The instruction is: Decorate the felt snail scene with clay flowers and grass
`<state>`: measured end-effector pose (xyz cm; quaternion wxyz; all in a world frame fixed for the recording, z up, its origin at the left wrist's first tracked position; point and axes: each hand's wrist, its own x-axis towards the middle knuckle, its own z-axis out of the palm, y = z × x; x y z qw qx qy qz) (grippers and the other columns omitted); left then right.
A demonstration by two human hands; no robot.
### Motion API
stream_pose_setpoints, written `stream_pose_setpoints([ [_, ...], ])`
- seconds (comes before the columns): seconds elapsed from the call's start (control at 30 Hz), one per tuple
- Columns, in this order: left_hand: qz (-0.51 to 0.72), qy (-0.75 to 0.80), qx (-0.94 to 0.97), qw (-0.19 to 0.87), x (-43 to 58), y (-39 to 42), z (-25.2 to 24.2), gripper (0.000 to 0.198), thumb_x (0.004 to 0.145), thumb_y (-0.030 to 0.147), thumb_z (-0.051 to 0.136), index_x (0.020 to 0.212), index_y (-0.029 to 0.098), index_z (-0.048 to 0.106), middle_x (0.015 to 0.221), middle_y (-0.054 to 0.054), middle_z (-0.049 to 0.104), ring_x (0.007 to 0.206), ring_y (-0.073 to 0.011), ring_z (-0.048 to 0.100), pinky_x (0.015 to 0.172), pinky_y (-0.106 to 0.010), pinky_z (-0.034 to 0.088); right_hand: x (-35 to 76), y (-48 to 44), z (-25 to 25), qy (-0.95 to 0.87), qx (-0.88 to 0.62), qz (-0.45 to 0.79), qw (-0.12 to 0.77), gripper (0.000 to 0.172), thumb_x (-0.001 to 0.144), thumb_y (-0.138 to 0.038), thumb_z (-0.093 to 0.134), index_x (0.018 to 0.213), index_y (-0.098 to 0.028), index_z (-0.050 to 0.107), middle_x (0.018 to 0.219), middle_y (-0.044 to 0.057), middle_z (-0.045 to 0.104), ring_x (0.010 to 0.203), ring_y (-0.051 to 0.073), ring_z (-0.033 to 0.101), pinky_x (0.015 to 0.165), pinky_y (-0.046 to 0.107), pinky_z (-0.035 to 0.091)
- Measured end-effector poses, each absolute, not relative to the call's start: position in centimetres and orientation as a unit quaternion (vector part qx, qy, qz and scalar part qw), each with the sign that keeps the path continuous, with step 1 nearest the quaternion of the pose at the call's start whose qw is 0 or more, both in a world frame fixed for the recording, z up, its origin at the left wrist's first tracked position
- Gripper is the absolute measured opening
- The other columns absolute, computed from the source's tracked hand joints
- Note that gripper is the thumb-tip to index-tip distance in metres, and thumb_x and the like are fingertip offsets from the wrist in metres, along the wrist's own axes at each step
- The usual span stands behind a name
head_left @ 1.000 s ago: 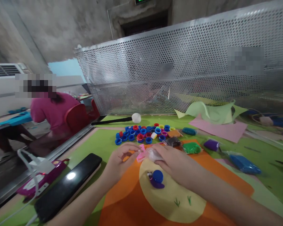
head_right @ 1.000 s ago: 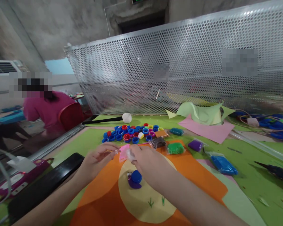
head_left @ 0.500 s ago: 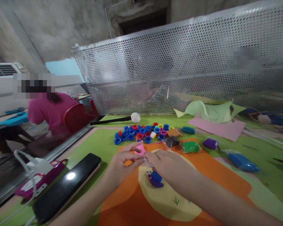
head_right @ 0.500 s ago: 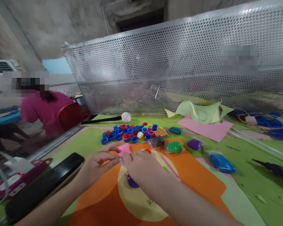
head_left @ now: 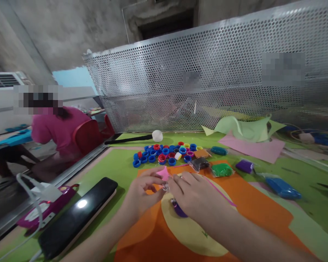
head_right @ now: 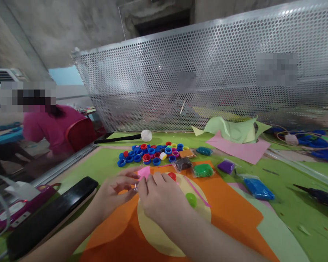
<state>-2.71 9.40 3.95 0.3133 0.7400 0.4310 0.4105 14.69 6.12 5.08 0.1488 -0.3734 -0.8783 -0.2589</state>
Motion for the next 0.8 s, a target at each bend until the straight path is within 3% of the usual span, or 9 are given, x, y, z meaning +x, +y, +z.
stream_pose_setpoints([
  [0.2, 0.434, 0.408, 0.748, 0.292, -3.1, 10.0, 3.8, 0.016, 0.073, 0.024, 0.055, 0.074, 0.018, 0.070, 0.120, -0.013, 0.056, 0.093, -0.0217, 0.059, 0.073, -0.032, 0.054, 15.4, 6.2, 5.7, -0.870, -0.394, -0.231, 0.184, 0.032, 0.068, -0.001, 0.055, 0.098, -0.010, 0.060, 0.078, 0.006, 0.065, 0.066, 0.019, 0.057, 0.056, 0.028, 0.045],
  [0.37, 0.404, 0.398, 0.775, 0.280, -2.9, 9.5, 4.0, 0.011, 0.071, 0.025, 0.063, 0.076, 0.021, 0.072, 0.125, -0.010, 0.053, 0.099, -0.0235, 0.056, 0.077, -0.032, 0.053, 15.7, 6.5, 5.5, -0.892, -0.380, -0.195, 0.146, 0.033, 0.056, -0.001, 0.065, 0.087, -0.013, 0.061, 0.073, 0.002, 0.063, 0.062, 0.017, 0.057, 0.052, 0.026, 0.043],
  [0.57, 0.377, 0.396, 0.792, 0.270, -2.9, 9.5, 3.8, 0.014, 0.075, 0.026, 0.059, 0.074, 0.022, 0.072, 0.118, -0.010, 0.058, 0.095, -0.0235, 0.060, 0.068, -0.030, 0.056, 15.0, 6.2, 5.0, -0.886, -0.373, -0.234, 0.147, 0.026, 0.074, -0.002, 0.052, 0.098, -0.004, 0.061, 0.073, 0.009, 0.066, 0.065, 0.021, 0.059, 0.050, 0.030, 0.042],
  [0.8, 0.386, 0.401, 0.811, 0.178, -2.7, 8.9, 4.0, 0.015, 0.074, 0.019, 0.056, 0.074, 0.021, 0.071, 0.117, -0.011, 0.058, 0.097, -0.0243, 0.059, 0.076, -0.036, 0.053, 15.1, 6.2, 5.3, -0.886, -0.383, -0.216, 0.146, 0.027, 0.076, -0.001, 0.049, 0.100, -0.005, 0.060, 0.083, 0.010, 0.067, 0.070, 0.022, 0.059, 0.057, 0.031, 0.045],
])
